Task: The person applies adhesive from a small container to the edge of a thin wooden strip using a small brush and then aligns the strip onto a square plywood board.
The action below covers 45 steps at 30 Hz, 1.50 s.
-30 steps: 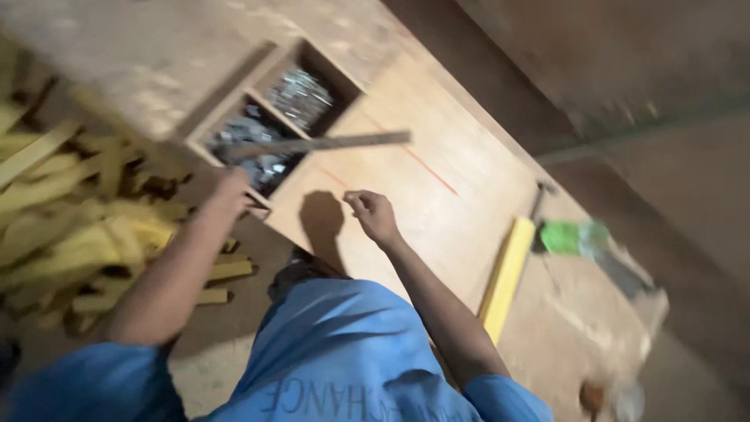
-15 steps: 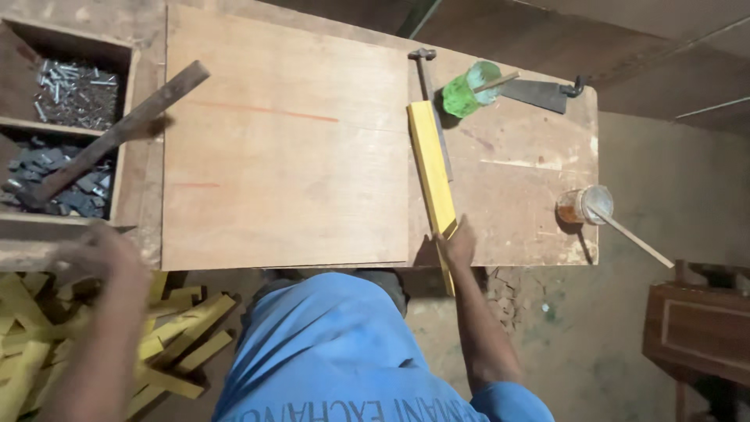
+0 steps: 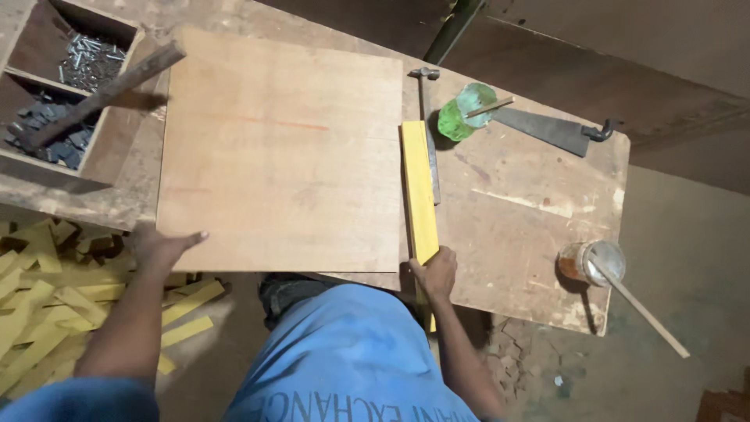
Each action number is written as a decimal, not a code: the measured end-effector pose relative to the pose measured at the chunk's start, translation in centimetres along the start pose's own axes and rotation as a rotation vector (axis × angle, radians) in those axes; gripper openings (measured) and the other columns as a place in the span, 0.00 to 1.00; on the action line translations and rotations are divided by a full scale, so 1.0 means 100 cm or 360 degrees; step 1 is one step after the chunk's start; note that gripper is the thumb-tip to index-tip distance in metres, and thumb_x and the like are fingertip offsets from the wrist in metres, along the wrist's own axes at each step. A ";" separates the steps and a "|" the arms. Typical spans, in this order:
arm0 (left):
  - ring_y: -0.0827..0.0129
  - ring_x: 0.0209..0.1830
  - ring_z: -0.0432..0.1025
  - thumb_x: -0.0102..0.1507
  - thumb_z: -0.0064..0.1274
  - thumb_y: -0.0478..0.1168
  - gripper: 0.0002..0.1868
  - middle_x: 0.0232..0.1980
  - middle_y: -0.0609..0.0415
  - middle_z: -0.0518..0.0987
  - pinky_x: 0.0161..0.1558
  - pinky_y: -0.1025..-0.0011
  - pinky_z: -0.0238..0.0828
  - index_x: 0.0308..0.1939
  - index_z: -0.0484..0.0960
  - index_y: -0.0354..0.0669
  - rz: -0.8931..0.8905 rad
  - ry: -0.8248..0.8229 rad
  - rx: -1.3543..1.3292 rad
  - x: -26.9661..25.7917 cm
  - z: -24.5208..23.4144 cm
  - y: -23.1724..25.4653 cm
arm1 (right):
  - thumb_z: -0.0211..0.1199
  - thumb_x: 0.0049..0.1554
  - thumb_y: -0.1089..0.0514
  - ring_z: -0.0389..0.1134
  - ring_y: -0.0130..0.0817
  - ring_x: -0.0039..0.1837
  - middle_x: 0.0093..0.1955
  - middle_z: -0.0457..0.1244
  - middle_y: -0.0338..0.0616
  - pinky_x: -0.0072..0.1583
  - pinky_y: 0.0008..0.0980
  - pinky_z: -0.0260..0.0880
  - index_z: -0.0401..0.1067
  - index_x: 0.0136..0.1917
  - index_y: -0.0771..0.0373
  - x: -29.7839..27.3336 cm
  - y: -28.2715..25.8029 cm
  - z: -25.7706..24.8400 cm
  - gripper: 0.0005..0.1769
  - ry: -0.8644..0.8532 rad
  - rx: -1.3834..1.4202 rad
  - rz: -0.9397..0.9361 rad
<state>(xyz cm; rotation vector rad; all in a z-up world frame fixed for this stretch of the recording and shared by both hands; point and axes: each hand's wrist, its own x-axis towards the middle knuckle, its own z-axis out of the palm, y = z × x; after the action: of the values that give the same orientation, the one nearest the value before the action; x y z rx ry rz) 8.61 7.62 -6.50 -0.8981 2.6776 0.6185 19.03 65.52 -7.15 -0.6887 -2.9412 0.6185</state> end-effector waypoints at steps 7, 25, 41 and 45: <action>0.44 0.49 0.75 0.67 0.51 0.71 0.43 0.49 0.30 0.81 0.51 0.48 0.70 0.46 0.81 0.25 -0.0300 -0.0135 -0.0584 -0.095 0.076 -0.034 | 0.75 0.43 0.46 0.73 0.56 0.56 0.52 0.70 0.61 0.56 0.49 0.72 0.65 0.65 0.65 0.004 0.035 -0.059 0.42 -0.0295 0.0443 0.0187; 0.33 0.39 0.76 0.70 0.38 0.71 0.43 0.37 0.29 0.80 0.44 0.43 0.71 0.37 0.82 0.28 -0.0155 0.0255 -0.0217 -0.172 0.093 -0.048 | 0.76 0.44 0.39 0.72 0.54 0.54 0.50 0.69 0.57 0.55 0.50 0.72 0.63 0.66 0.62 0.034 -0.138 -0.032 0.45 -0.0782 0.0037 -0.0555; 0.32 0.56 0.69 0.63 0.55 0.56 0.37 0.59 0.24 0.72 0.54 0.44 0.66 0.63 0.71 0.26 0.0034 0.0451 -0.0258 -0.164 0.095 -0.028 | 0.86 0.41 0.52 0.52 0.61 0.74 0.74 0.51 0.65 0.72 0.47 0.52 0.46 0.76 0.70 0.253 -0.044 0.000 0.64 0.0553 0.0772 0.0409; 0.37 0.62 0.64 0.60 0.60 0.46 0.34 0.57 0.29 0.72 0.65 0.46 0.62 0.65 0.73 0.29 0.0259 0.0801 0.0047 -0.204 0.086 -0.019 | 0.85 0.38 0.58 0.58 0.51 0.74 0.74 0.56 0.54 0.73 0.40 0.58 0.49 0.78 0.60 0.313 -0.030 -0.005 0.64 0.0439 0.1341 0.0078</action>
<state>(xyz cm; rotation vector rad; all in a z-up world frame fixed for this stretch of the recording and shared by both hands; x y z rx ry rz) 26.54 20.75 -7.32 -0.9359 3.2230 0.4252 -10.24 76.94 -6.54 -0.6544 -2.1076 1.4798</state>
